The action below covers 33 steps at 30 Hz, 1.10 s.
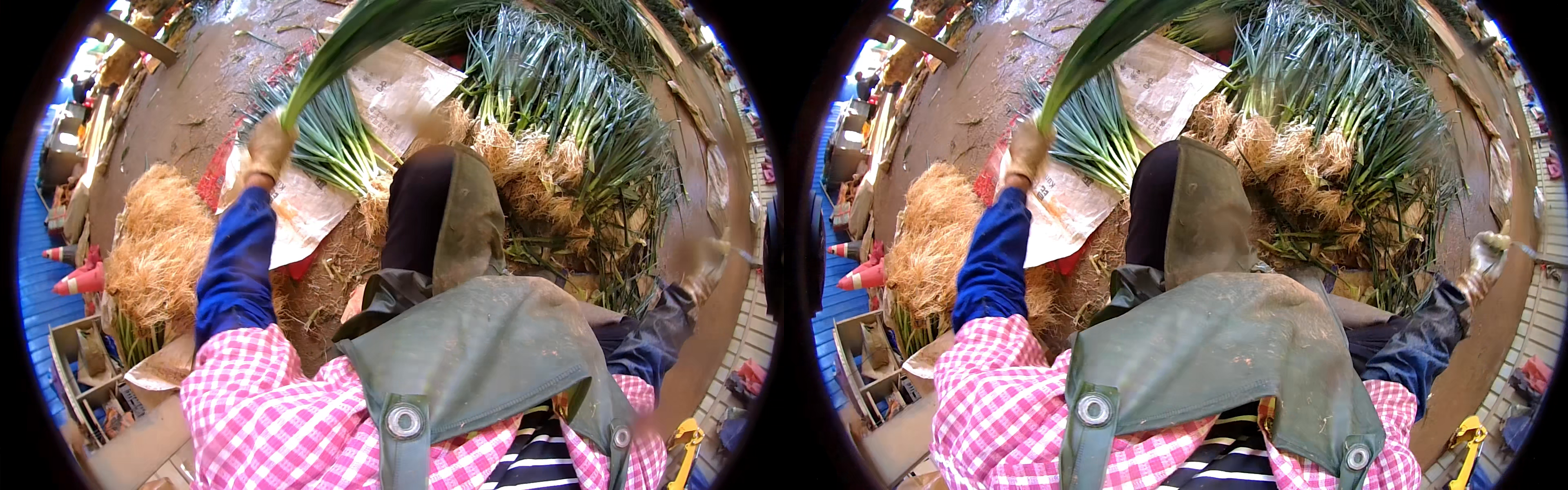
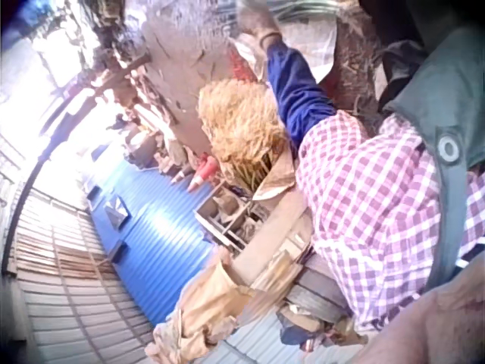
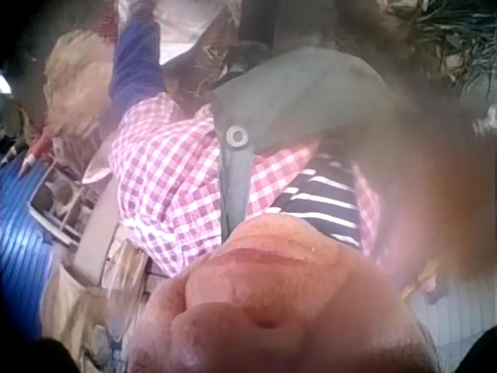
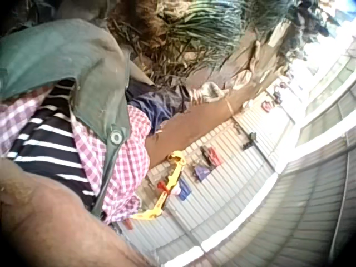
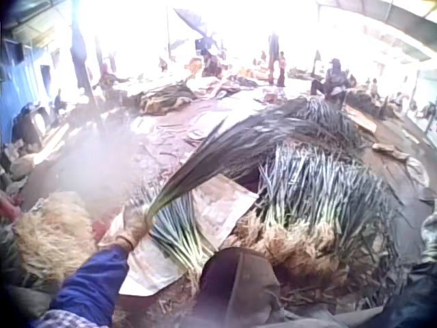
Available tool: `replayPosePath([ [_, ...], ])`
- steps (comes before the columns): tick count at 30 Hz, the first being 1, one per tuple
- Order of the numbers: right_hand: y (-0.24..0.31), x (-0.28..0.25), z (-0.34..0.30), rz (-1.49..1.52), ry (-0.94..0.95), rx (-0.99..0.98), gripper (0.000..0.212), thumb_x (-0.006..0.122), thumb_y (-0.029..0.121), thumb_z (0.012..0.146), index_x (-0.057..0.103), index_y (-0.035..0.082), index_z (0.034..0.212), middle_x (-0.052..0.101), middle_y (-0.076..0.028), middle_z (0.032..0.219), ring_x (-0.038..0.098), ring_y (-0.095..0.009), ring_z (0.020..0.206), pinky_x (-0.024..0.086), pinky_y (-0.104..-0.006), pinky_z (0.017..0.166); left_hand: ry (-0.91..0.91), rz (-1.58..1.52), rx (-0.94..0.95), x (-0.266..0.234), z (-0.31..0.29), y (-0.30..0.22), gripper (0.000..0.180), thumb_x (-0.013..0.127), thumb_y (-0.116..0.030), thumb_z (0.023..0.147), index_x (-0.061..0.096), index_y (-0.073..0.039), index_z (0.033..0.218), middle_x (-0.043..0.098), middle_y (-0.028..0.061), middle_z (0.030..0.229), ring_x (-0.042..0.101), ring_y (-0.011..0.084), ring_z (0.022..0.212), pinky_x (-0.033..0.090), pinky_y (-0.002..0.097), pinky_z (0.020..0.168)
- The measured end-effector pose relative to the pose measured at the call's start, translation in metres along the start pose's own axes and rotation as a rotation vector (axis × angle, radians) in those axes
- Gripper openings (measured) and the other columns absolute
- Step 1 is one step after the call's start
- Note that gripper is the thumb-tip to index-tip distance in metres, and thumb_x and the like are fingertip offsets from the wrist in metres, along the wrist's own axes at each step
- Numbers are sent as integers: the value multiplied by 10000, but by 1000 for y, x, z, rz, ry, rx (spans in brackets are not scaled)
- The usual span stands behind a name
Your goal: The person processes green onions by hand, peeling off the outer layers of the bulbs and sorting them into bundles while sitting on the floor.
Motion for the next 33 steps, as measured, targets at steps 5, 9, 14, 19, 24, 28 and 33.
replayPosePath([
  [5, -113, -37, -34, 84, -176, 465, 398, 431, 109, 932, 400, 31, 1322, 536, 15, 618, 485, -74, 513, 446, -265, 520, 495, -1489, -714, 249, -99, 83, 171, 644, -59, 725, 610, 8, 878, 597, 93, 695, 573, 173, 571, 491, 290, 524],
  [9, -173, -7, -76, -130, -237, 546, 442, 487, 78, 904, 376, 4, 1326, 384, 55, 614, 455, -59, 549, 413, -210, 546, 399, -1723, -1039, 337, -134, 37, 123, 641, -51, 658, 625, 36, 743, 600, 103, 694, 534, 233, 529, 451, 339, 479],
  [14, -251, 23, -95, -35, -168, 654, 374, 515, 55, 848, 454, -61, 1198, 491, 8, 745, 455, -107, 631, 389, -212, 578, 495, -1432, -989, 301, -112, 52, 106, 630, -113, 731, 662, -48, 809, 596, 30, 697, 485, 110, 515, 376, 236, 439],
  [19, -343, 88, -88, -473, -53, 637, 324, 493, 134, 874, 537, -71, 1120, 598, -39, 761, 541, -113, 623, 485, -248, 593, 89, -1044, -973, 286, -92, 117, 356, 673, -159, 752, 610, 57, 1028, 628, 116, 971, 574, 238, 866, 461, 344, 772],
  [24, -399, 112, -82, -754, 10, 676, 270, 419, 19, 849, 584, 0, 1062, 648, -100, 899, 572, -102, 627, 532, -245, 592, -576, -812, -692, 198, -64, 30, 408, 584, 10, 751, 509, 19, 1152, 587, 144, 1081, 576, 264, 917, 447, 342, 840],
  [28, -462, 132, -70, -842, 80, 687, 253, 394, 10, 863, 585, -3, 1028, 640, -111, 853, 589, -127, 635, 514, -240, 552, -156, -863, -125, 188, -3, -62, 351, 516, -23, 791, 533, 12, 1140, 587, 150, 1086, 555, 242, 990, 426, 325, 913],
  [33, -510, 109, -51, -1665, 333, 522, 302, 543, 289, 851, 579, 15, 972, 631, -163, 882, 606, -245, 800, 468, -333, 686, 364, -713, 243, 215, 34, -235, 399, 574, -280, 800, 563, 2, 1083, 609, 158, 1059, 574, 283, 983, 454, 370, 872],
])
Point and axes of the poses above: each hand's wrist, its own z-axis towards the middle knuckle, its own x-axis out of the palm, y = z × x, the point moved 5 cm from there along z, towards the middle knuckle
